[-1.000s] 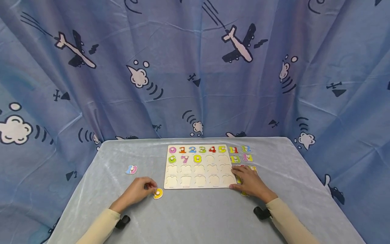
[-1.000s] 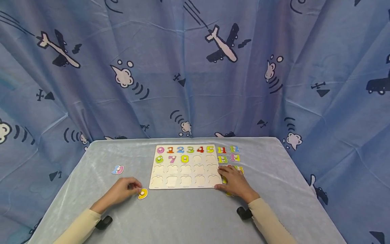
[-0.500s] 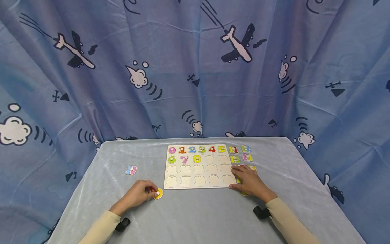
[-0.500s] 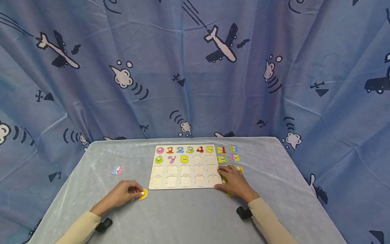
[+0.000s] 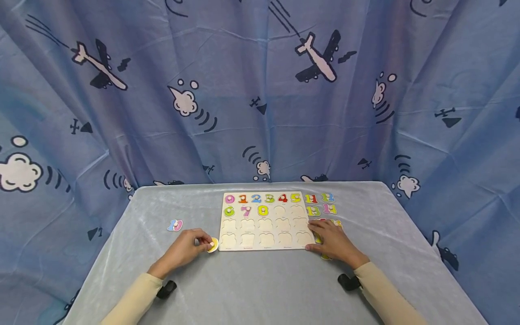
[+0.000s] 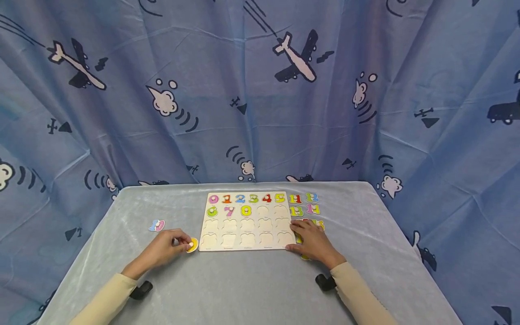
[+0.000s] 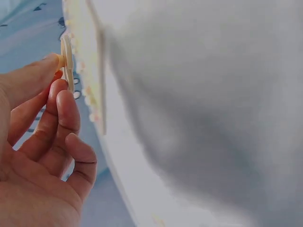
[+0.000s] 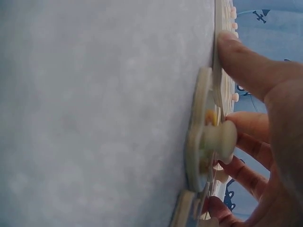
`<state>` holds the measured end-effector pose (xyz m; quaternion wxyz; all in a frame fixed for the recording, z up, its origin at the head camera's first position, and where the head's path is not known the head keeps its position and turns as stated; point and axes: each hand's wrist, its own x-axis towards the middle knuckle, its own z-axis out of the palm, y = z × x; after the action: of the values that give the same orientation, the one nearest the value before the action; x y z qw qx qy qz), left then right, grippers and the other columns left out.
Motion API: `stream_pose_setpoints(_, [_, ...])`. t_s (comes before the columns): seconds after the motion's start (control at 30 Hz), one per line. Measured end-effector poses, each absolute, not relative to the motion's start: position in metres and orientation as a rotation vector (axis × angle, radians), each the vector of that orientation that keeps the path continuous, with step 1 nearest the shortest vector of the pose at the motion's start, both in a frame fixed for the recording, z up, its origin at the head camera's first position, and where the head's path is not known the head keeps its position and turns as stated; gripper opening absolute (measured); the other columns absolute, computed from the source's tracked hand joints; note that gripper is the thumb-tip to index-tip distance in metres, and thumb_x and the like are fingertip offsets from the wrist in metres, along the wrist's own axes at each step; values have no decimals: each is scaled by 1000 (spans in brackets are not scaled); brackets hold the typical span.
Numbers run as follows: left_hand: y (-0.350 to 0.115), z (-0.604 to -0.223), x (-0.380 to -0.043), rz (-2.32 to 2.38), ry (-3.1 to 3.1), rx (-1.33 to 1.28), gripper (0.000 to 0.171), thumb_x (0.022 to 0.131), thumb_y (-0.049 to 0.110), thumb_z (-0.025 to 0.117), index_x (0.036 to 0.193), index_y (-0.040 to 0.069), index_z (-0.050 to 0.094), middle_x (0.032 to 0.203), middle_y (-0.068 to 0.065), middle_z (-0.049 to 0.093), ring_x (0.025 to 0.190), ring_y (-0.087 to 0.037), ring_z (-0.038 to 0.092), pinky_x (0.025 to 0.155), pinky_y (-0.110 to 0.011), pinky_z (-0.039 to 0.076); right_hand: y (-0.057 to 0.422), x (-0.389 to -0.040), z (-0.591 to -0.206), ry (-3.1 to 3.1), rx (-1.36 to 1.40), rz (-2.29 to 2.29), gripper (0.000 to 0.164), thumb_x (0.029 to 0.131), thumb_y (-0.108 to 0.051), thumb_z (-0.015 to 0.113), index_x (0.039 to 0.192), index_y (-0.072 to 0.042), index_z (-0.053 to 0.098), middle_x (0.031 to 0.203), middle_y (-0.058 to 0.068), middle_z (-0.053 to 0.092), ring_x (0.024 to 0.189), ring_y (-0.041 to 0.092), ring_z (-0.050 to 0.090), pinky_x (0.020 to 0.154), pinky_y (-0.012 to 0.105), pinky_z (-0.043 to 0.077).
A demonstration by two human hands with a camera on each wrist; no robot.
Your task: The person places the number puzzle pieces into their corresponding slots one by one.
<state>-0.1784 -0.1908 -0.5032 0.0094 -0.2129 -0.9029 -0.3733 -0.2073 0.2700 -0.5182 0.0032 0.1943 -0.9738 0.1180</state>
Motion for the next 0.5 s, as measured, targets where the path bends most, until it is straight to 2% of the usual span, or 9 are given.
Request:
stream_pose_setpoints(0.33, [-167,-479,-202,-1123,-2838,-622,5,85,20,77,88,19,74,80,14,65,75,-2,56,67,-21,46,269,-207,-519,-3057,617,376,75,79,-55,74,136,-9,59,144,9,54,130,36,46,99,62,39])
stream_pose_setpoints(0.5, [-153,-479,-216,-1154,-2834,-631,4,86,19,76,88,18,73,81,10,65,76,-4,56,68,-21,47,270,-207,-518,-3054,608,374,75,79,-55,75,136,-9,59,144,8,54,131,35,46,99,62,39])
